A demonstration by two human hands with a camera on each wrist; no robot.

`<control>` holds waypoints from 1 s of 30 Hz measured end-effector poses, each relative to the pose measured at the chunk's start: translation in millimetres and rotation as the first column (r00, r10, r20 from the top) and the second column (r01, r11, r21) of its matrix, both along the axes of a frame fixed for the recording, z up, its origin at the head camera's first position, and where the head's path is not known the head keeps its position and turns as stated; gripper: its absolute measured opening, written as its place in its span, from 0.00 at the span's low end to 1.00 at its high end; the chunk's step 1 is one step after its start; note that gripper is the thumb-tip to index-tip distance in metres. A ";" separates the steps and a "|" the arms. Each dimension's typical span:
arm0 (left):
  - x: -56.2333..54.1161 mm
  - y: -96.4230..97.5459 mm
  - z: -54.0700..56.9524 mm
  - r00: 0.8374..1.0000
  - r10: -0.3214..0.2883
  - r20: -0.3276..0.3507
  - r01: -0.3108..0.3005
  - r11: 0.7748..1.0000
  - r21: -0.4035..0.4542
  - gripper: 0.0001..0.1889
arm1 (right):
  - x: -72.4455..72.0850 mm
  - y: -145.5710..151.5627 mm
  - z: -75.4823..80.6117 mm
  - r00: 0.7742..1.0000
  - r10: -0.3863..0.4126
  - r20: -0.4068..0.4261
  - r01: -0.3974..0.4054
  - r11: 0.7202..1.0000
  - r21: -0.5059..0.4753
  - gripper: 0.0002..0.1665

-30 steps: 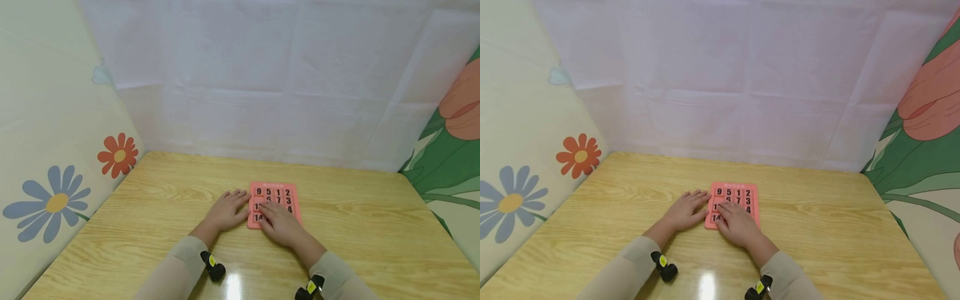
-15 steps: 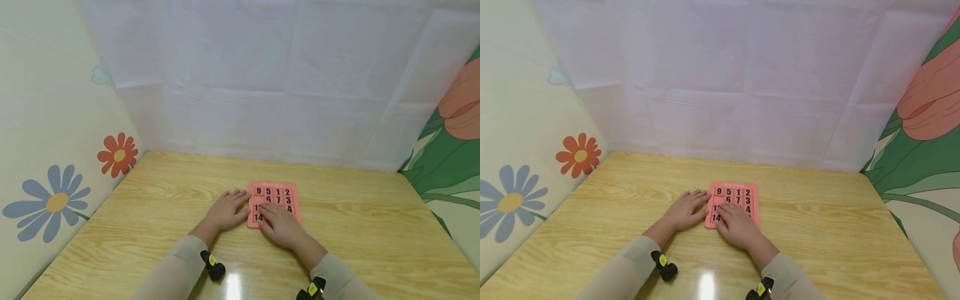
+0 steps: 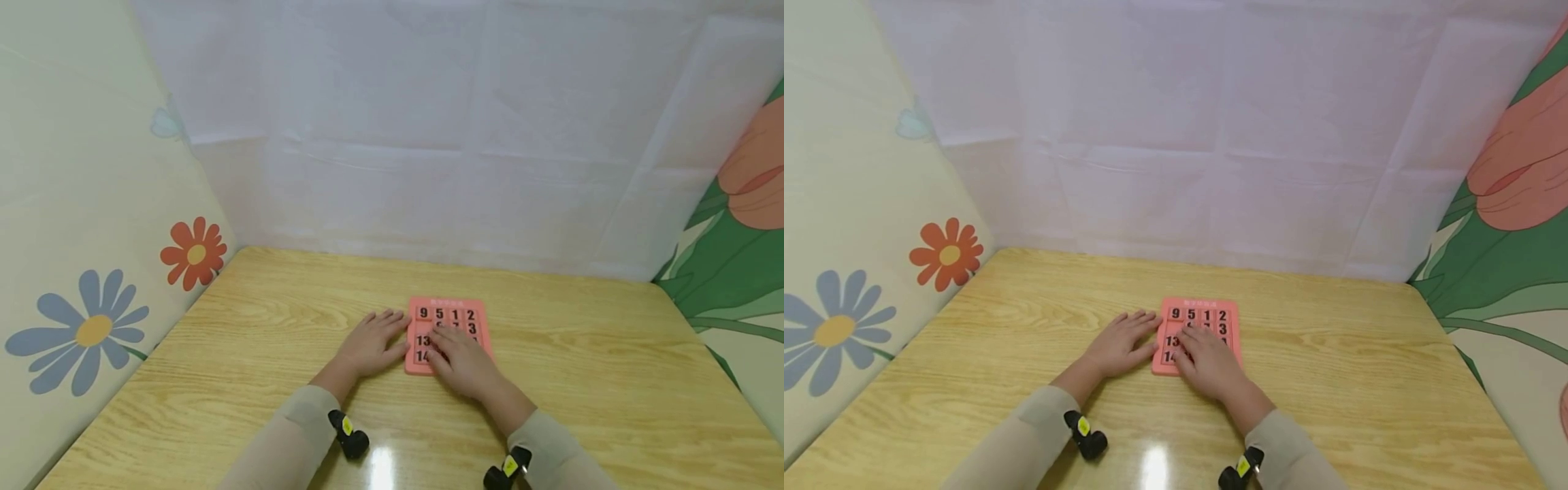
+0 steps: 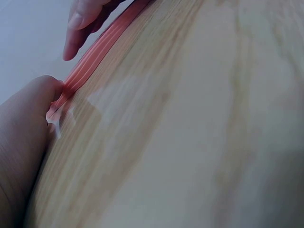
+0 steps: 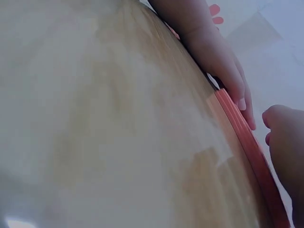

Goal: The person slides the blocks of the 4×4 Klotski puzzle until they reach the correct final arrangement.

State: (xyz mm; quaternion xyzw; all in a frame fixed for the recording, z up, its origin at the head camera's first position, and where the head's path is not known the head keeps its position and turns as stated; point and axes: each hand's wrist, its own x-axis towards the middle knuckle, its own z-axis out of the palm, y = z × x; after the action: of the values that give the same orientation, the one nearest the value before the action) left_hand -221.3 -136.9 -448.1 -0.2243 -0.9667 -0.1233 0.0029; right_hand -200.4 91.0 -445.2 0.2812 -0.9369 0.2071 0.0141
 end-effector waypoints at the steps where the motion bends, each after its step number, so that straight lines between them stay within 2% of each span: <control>1: -0.1 0.0 -0.2 1.000 0.000 0.000 0.000 1.000 -0.001 0.33 | -2.5 0.0 0.3 1.000 -0.007 -0.007 0.007 1.000 0.001 0.30; 5: 0.0 0.1 -0.3 1.000 0.001 0.002 -0.001 1.000 0.000 0.33 | -12.0 -0.5 1.6 1.000 -0.019 -0.011 0.019 1.000 0.004 0.30; 15: 2.0 0.4 1.2 1.000 0.002 0.004 -0.002 1.000 0.005 0.33 | -28.9 -9.4 3.1 0.999 -0.012 0.042 0.010 0.999 0.044 0.33; 23: 2.3 0.3 0.6 1.000 0.000 -0.007 0.000 1.000 -0.001 0.33 | -36.0 -15.6 1.9 0.999 -0.022 0.046 0.018 0.997 0.077 0.33; 30: 2.5 -0.8 1.0 1.000 -0.002 -0.008 0.002 1.000 0.008 0.33 | -35.9 -18.5 2.1 0.998 -0.023 0.057 0.018 0.996 0.091 0.33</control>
State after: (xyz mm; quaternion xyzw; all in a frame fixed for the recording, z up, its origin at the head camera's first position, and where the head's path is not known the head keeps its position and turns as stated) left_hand -218.8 -137.7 -447.1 -0.2259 -0.9659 -0.1262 0.0074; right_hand -236.3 72.5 -443.1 0.2657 -0.9482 0.1727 -0.0236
